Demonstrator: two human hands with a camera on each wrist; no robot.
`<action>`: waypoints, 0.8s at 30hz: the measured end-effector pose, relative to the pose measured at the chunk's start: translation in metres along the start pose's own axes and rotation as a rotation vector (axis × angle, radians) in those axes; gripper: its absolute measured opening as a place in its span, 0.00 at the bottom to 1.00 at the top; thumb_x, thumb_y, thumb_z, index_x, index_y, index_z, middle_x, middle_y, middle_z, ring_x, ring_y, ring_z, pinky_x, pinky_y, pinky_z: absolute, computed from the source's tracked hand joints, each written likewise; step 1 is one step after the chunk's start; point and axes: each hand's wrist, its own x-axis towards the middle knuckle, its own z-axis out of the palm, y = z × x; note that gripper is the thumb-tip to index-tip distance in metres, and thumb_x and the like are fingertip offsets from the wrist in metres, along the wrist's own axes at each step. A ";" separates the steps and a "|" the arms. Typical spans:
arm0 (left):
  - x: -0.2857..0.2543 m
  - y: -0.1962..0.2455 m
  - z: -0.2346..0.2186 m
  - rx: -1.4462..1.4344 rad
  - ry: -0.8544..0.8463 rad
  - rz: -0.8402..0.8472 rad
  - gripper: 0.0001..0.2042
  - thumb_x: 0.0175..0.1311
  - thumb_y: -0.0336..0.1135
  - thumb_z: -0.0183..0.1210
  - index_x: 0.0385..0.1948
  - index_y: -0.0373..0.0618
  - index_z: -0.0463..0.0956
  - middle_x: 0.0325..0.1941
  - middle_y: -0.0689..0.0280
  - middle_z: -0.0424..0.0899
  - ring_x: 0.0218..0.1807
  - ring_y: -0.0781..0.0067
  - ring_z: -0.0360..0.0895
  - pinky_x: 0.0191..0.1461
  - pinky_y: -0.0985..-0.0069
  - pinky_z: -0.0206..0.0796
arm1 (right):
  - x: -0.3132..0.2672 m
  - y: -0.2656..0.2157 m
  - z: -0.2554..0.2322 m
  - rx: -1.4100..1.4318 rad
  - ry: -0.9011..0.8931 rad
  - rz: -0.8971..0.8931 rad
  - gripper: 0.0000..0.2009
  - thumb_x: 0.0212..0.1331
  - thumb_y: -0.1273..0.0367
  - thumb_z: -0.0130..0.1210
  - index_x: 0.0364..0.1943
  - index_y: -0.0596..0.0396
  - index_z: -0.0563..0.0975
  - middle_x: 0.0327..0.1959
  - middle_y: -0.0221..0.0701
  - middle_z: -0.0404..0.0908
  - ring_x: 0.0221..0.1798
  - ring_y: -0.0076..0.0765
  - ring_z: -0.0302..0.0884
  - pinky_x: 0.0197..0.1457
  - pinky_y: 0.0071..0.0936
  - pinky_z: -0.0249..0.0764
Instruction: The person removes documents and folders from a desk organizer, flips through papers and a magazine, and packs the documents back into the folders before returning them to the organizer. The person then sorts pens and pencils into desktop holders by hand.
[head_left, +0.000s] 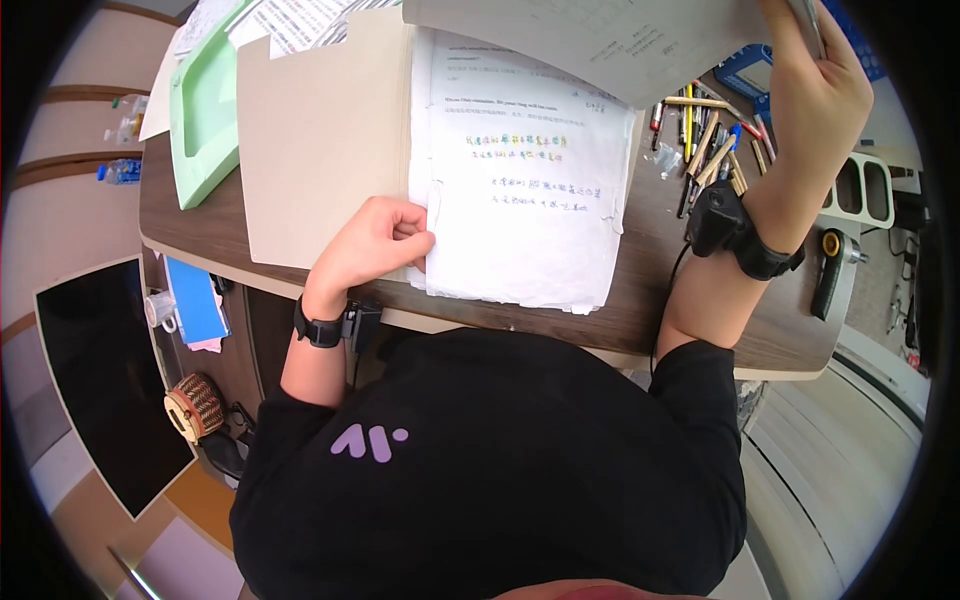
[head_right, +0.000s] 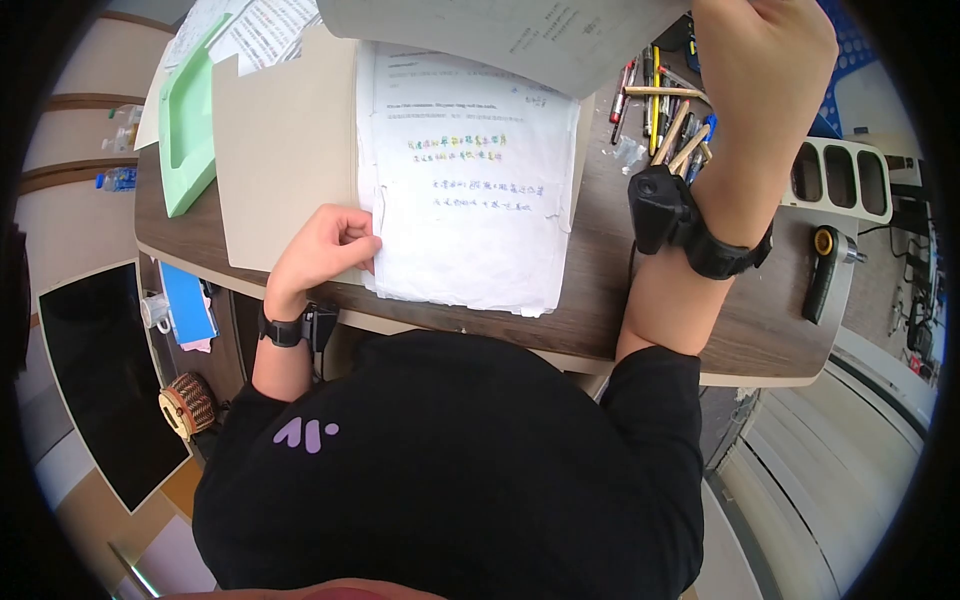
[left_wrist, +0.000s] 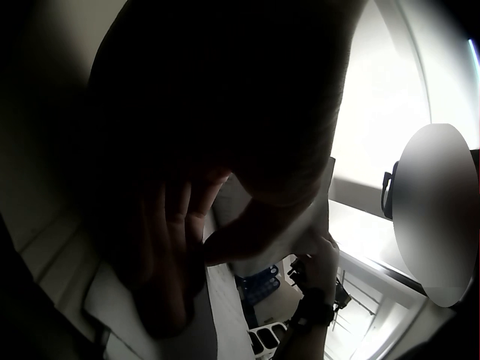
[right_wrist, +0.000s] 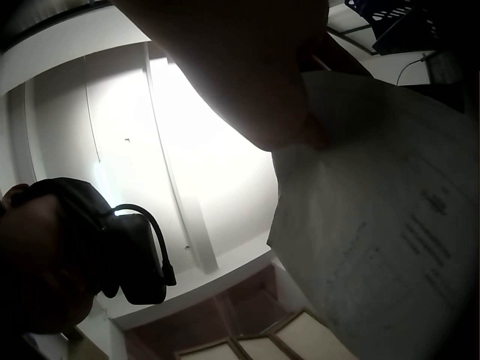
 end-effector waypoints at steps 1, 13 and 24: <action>0.001 0.001 0.001 0.011 0.004 -0.022 0.07 0.62 0.24 0.56 0.27 0.29 0.78 0.24 0.65 0.83 0.28 0.79 0.82 0.35 0.80 0.74 | -0.001 -0.001 0.000 0.039 0.005 -0.012 0.10 0.68 0.71 0.61 0.46 0.64 0.86 0.31 0.28 0.86 0.32 0.21 0.78 0.37 0.18 0.70; 0.005 -0.004 -0.001 0.049 0.017 -0.006 0.07 0.60 0.24 0.55 0.23 0.29 0.75 0.22 0.65 0.80 0.26 0.79 0.80 0.34 0.79 0.74 | -0.003 -0.001 0.006 0.012 0.088 -0.008 0.10 0.67 0.72 0.61 0.46 0.63 0.85 0.32 0.27 0.86 0.32 0.20 0.77 0.37 0.17 0.69; 0.004 -0.003 0.001 0.052 0.022 -0.002 0.07 0.60 0.24 0.55 0.26 0.28 0.77 0.22 0.65 0.80 0.27 0.79 0.81 0.35 0.78 0.75 | 0.000 0.013 0.008 0.092 0.120 -0.069 0.10 0.66 0.71 0.62 0.47 0.61 0.86 0.32 0.27 0.87 0.33 0.20 0.77 0.38 0.16 0.68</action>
